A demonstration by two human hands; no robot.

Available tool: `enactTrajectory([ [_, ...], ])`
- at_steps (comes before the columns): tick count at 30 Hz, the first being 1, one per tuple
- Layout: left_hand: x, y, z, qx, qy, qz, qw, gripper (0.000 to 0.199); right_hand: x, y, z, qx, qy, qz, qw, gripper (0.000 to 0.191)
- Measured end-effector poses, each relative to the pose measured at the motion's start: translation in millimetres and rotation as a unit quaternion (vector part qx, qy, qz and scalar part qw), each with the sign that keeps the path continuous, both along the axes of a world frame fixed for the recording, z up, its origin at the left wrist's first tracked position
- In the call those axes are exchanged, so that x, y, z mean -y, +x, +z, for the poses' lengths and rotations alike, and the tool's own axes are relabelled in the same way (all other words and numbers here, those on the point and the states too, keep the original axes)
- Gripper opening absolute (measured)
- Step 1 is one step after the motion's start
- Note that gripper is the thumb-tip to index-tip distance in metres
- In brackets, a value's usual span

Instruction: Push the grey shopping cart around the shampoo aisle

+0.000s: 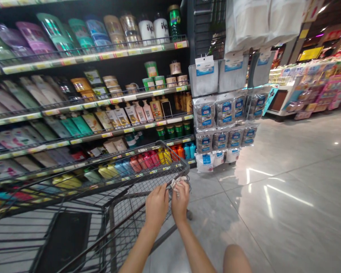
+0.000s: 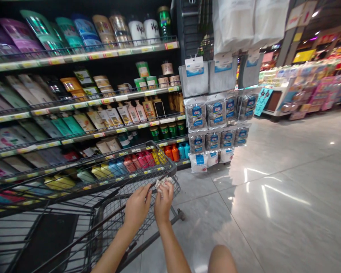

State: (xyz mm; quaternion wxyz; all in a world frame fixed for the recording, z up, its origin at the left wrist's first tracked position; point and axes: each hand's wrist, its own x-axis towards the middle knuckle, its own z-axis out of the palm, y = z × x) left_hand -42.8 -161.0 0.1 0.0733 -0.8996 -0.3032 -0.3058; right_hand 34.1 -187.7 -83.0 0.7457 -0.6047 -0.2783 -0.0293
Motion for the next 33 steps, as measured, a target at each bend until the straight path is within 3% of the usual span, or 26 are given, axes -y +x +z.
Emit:
enactTrajectory([
  [9,-4.4,-0.8,-3.3,0.001,0.02,0.011,1.0,0.034,2.9,3.5,-76.3,0.001,-0.041,-0.019,0.999,0.026],
  [13,-3.6,-1.9,-3.6,0.012,0.036,0.008,0.999,0.033,9.9,6.8,-97.0,-0.024,-0.047,-0.052,0.997,0.02],
  [15,-3.1,-2.1,-3.5,0.018,0.046,0.006,0.999,0.034,13.7,8.0,-94.5,-0.034,-0.048,-0.072,0.996,0.019],
  [17,-2.5,-2.3,-3.6,0.022,0.055,0.004,0.998,0.034,16.1,8.8,-79.1,-0.041,-0.048,-0.089,0.994,0.021],
  [21,-0.4,-2.7,-4.3,0.024,0.062,0.006,0.998,0.035,15.8,13.1,-15.6,-0.029,-0.029,-0.104,0.994,0.034],
  [23,1.1,-3.2,-4.8,0.024,0.063,0.009,0.998,0.034,14.0,16.4,17.3,0.025,-0.009,-0.104,0.994,0.039],
  [26,3.7,-4.0,-5.1,0.025,0.061,0.012,0.998,0.034,11.7,19.0,43.0,0.138,-0.01,-0.062,0.988,0.043],
  [29,6.0,-4.4,-4.6,0.029,0.059,0.018,0.998,0.036,12.9,15.0,33.2,0.203,-0.034,-0.031,0.978,0.047],
  [33,7.5,-4.3,-2.8,0.029,0.057,0.019,0.998,0.036,18.5,2.5,-10.8,0.188,-0.038,-0.026,0.981,0.045],
])
